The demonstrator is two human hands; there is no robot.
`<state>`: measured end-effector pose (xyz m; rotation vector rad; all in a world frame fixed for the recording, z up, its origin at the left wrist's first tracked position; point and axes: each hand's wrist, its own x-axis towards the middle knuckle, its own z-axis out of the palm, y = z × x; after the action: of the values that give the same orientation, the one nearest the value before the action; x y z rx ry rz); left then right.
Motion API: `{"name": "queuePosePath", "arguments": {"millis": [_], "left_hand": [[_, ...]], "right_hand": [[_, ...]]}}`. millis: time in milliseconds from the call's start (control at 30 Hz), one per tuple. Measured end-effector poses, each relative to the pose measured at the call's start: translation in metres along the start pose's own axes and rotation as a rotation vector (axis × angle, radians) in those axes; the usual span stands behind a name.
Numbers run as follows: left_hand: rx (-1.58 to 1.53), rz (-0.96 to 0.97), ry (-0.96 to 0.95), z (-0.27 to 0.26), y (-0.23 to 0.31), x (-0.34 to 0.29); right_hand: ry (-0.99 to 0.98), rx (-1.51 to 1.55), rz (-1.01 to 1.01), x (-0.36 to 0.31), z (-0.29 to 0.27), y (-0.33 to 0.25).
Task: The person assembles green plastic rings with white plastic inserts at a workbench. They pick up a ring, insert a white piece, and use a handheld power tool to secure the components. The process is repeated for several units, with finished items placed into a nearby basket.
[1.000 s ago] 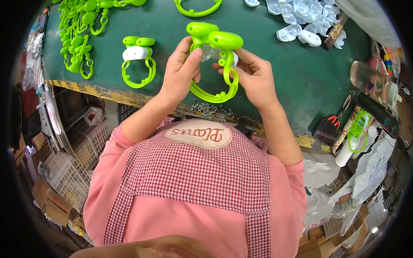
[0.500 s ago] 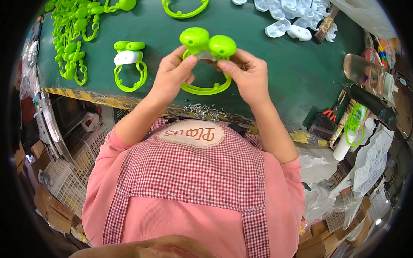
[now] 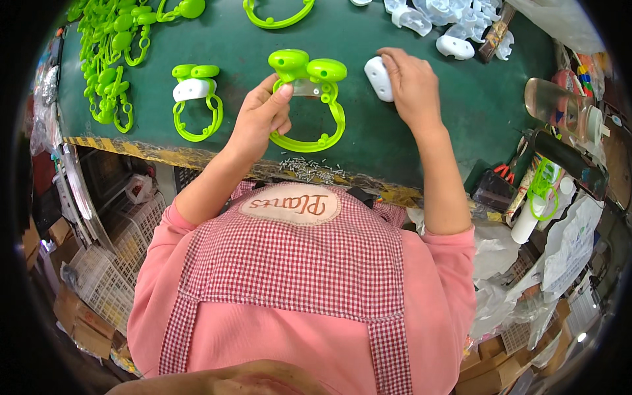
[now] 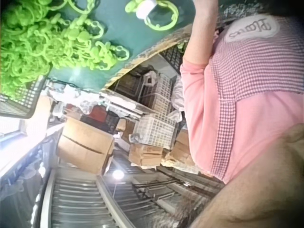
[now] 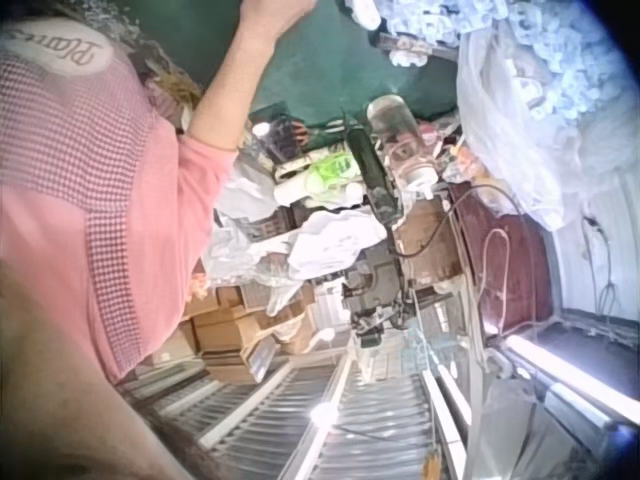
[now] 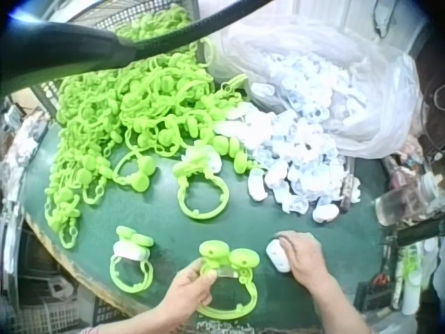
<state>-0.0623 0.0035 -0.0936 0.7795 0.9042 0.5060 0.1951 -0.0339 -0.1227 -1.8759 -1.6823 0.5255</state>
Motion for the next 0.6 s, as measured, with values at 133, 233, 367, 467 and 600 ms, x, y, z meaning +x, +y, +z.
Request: {"name": "queuePosePath", "arguments": {"millis": [133,233,367,467,600], "left_hand": [[-0.013,-0.029,0.062,0.007,0.001,-0.003],[-0.039,-0.058,0.057,0.004,0.0,-0.002],[-0.111,-0.042,0.062,0.007,-0.003,-0.002],[-0.017,-0.014,0.074,0.007,-0.008,-0.002],[0.074,0.047,0.045,0.016,-0.002,-0.008]], "right_hand": [[0.25,-0.158,-0.041,-0.014,-0.005,0.003],[0.164,-0.251,-0.134,-0.028,-0.007,-0.018],[0.297,-0.039,-0.156,-0.042,0.0,-0.031],[0.274,0.048,-0.412,-0.04,-0.003,-0.066],[0.273,-0.067,-0.459,-0.039,0.013,-0.078]]}}
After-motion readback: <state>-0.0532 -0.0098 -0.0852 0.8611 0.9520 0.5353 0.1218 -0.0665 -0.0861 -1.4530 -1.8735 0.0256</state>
